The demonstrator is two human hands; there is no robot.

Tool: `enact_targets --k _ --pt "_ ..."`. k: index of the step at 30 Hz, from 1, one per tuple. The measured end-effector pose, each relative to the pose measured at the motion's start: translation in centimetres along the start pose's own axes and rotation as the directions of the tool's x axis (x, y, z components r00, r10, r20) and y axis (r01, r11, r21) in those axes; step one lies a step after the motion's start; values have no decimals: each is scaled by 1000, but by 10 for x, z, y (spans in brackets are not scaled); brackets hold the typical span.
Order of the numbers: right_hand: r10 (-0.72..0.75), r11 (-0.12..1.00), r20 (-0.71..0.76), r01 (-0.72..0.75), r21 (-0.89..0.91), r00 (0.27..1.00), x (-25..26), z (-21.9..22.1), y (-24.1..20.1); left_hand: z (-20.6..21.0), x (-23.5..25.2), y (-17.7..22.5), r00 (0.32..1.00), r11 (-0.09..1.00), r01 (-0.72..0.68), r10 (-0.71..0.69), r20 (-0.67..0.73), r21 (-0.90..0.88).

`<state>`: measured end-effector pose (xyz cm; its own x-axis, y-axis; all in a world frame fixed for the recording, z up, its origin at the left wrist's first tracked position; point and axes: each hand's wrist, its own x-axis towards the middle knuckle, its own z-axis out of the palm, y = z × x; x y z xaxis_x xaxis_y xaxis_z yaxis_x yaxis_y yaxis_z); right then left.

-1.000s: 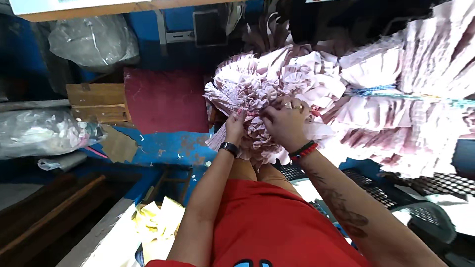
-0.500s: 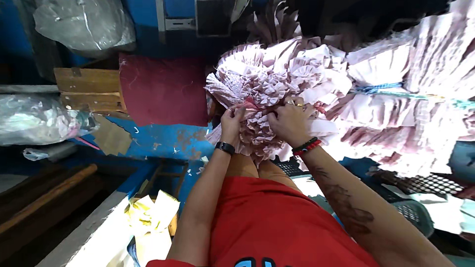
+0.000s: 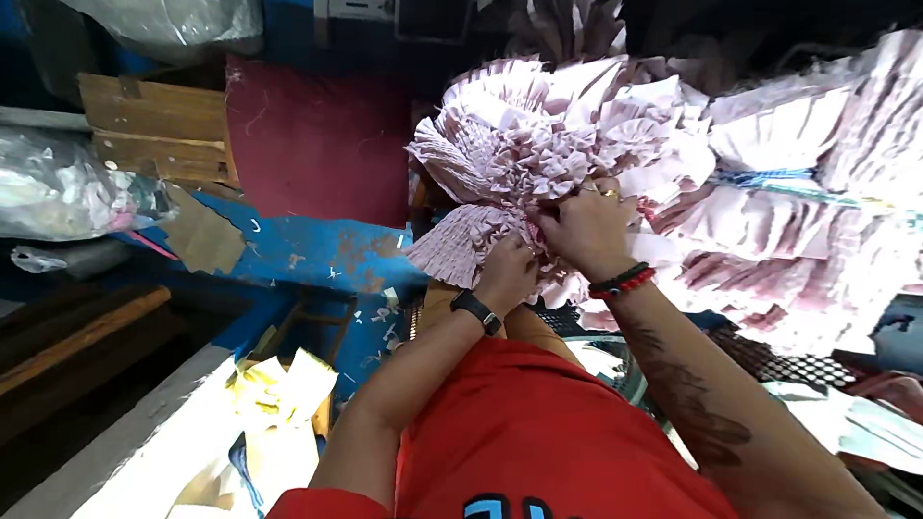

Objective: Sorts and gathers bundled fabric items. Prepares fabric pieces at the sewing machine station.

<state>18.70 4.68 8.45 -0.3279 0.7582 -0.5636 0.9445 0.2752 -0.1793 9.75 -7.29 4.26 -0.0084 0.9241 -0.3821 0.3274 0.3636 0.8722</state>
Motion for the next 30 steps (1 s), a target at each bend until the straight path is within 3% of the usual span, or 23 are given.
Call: enact_targets --k 5,15,19,22,24,26,30 --pt "-3 999 50 5 -44 999 -1 -6 -3 0 2 4 997 998 -9 4 82 61" --pt "-87 995 96 91 -46 992 -1 -6 7 -23 -8 -3 994 992 99 -93 65 -82" --pt "-112 993 66 114 -33 992 -3 -7 6 -43 -1 4 969 994 10 -37 -245 -111" --pt "-104 994 61 106 -38 993 -4 -4 5 -57 31 -2 946 994 -8 -26 -324 -105" --pt "-93 994 53 96 -44 994 -5 -5 3 -59 49 -4 979 986 135 -148 -138 -98" --pt "-97 994 41 99 -44 994 -5 -6 3 -55 57 -4 963 957 270 -269 20 -102" --pt "-98 994 35 99 -47 995 -4 -5 0 -56 60 -6 900 863 435 -417 126 -257"
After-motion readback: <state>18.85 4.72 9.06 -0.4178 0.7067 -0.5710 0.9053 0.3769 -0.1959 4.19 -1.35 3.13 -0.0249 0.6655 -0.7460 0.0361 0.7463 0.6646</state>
